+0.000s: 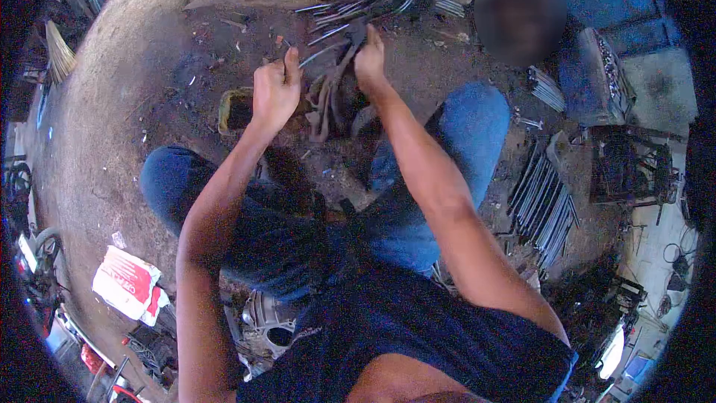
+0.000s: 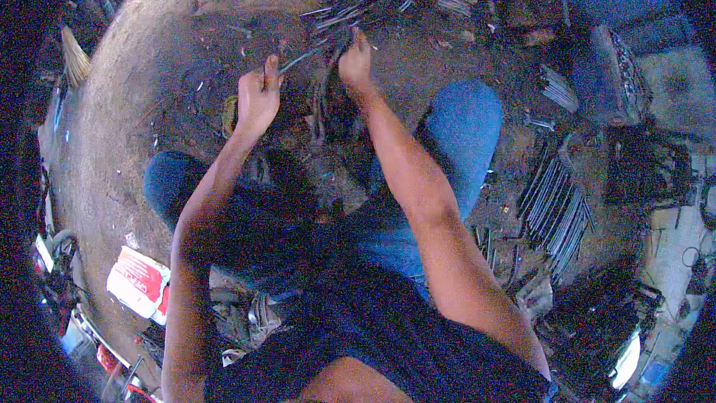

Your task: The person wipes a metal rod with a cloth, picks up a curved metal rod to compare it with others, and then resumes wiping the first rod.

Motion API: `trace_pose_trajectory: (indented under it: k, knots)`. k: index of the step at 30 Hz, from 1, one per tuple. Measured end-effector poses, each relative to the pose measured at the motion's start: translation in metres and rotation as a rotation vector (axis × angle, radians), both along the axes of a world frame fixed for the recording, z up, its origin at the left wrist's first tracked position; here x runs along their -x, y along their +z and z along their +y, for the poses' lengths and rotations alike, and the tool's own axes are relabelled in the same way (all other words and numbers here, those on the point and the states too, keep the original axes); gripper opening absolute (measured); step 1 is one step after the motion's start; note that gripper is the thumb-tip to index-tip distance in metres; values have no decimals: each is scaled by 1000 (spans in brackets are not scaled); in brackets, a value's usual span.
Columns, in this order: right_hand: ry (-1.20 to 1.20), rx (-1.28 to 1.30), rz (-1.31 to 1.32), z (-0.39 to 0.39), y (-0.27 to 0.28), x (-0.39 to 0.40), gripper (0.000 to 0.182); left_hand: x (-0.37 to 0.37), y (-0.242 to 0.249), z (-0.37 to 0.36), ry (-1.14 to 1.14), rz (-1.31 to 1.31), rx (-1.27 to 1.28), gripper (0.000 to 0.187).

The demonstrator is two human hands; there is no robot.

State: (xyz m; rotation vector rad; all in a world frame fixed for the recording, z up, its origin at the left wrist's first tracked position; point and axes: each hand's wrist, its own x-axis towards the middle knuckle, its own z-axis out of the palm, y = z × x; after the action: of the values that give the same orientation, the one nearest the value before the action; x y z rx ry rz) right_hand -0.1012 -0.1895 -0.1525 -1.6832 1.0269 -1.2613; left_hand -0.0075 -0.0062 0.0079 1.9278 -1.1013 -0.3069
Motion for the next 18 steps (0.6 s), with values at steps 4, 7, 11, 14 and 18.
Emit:
trace_pose_trajectory:
  k: [4,7,11,14,18]
  knots:
    - [119,-338,-94,87,102,-14,44,-3,-8,3,30,-4,-30,53]
    - [176,-216,-64,136,137,-16,39,5,-16,2,26,-75,172,51]
    - [250,-144,206,108,161,9,36,0,-15,-2,4,-91,34,50]
    - [-42,24,177,62,102,16,42,4,5,0,-7,26,-10,50]
    - [-151,-165,264,31,103,39,45,3,21,4,-29,30,-40,54]
